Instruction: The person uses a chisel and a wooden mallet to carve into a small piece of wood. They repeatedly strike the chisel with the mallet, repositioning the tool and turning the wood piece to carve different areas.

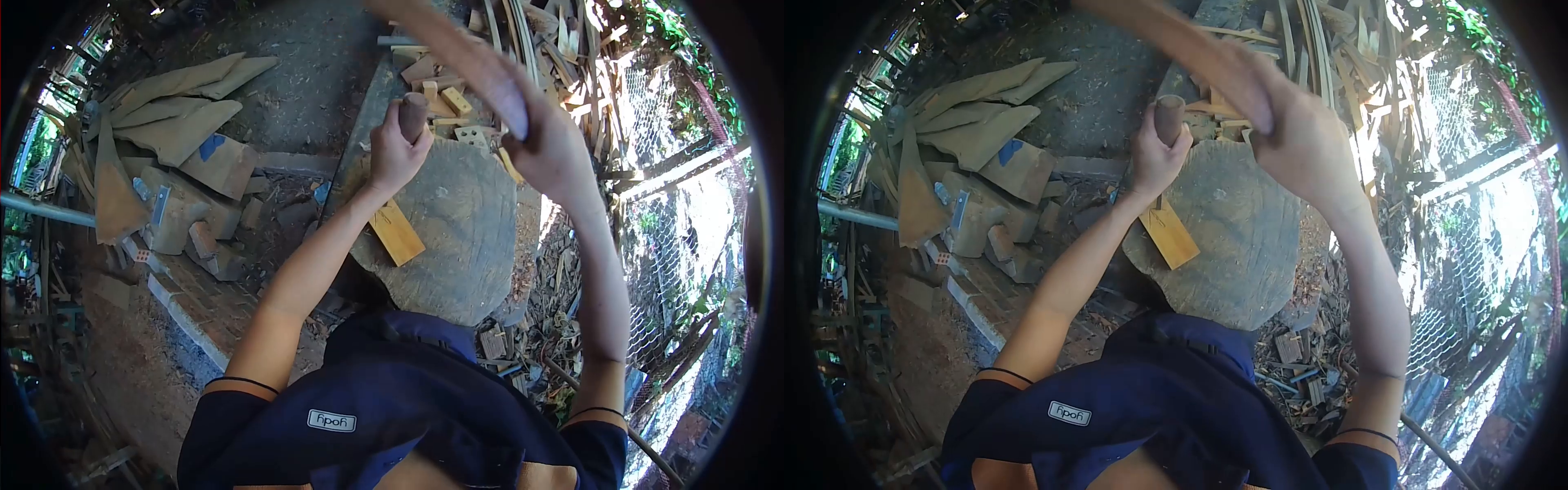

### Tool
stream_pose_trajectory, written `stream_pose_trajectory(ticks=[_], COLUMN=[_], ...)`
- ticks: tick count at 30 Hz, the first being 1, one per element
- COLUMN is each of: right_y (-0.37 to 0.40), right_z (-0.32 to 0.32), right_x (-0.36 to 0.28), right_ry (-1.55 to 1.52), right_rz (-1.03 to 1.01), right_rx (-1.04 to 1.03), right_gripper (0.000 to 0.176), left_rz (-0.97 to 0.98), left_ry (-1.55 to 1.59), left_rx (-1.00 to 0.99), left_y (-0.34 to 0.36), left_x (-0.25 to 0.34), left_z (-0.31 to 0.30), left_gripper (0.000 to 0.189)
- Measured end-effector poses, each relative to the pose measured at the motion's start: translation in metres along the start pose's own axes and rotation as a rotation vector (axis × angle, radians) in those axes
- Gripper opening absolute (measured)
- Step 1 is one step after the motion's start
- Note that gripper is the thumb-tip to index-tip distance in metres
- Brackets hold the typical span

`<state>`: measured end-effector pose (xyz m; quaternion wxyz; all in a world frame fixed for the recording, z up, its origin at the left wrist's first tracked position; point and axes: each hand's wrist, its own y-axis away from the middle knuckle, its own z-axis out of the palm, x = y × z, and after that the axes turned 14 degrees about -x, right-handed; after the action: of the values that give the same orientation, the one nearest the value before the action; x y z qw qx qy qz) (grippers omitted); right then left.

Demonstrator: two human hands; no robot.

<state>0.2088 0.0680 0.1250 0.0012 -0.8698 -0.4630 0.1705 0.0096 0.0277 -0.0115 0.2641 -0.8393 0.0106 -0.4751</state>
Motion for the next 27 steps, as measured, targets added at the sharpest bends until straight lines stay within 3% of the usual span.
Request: stream_pose_trajectory(ticks=[2,3,4,8,10,12,15,20,23,24,27], right_y=[0.003,0.006,0.007,0.018,0.03,0.045,0.07,0.092,0.095,0.094,0.091], right_z=[0.014,0.021,0.02,0.032,0.073,0.096,0.13,0.16,0.162,0.162,0.159], right_x=[-0.007,-0.009,-0.007,0.002,0.005,0.007,0.003,-0.005,-0.007,-0.005,-0.001], right_ry=[-0.263,0.045,0.04,-0.107,-0.47,-0.683,-0.738,-0.807,-0.887,-0.91,-0.928], right_rz=[0.049,0.119,0.125,0.181,0.127,0.36,0.371,0.305,0.397,0.418,0.426], right_rx=[0.196,-0.113,-0.096,-0.11,0.16,-0.103,-0.266,-0.259,-0.278,-0.235,-0.205], right_gripper=[0.079,0.083,0.083,0.084,0.083,0.083,0.084,0.085,0.084,0.084,0.083], left_rz=[0.064,0.187,0.202,0.074,-0.086,-0.105,-0.341,-0.433,-0.362,-0.376,-0.257], left_ry=[0.022,-0.038,-0.044,-0.025,0.156,0.128,0.506,0.689,0.812,0.807,0.723], left_rx=[-0.001,0.105,0.095,0.083,0.111,0.153,0.298,0.617,0.666,0.676,0.441], left_y=[-0.002,-0.005,-0.006,-0.02,-0.031,-0.035,-0.034,-0.004,-0.003,-0.005,-0.008], left_x=[0.005,0.003,0.0,-0.019,-0.052,-0.07,-0.078,-0.103,-0.074,-0.061,-0.041], left_z=[-0.002,0.002,0.0,0.0,-0.003,-0.015,-0.041,-0.076,-0.092,-0.094,-0.091], left_gripper=[0.034,0.033,0.033,0.033,0.032,0.029,0.021,0.015,0.015,0.015,0.018])
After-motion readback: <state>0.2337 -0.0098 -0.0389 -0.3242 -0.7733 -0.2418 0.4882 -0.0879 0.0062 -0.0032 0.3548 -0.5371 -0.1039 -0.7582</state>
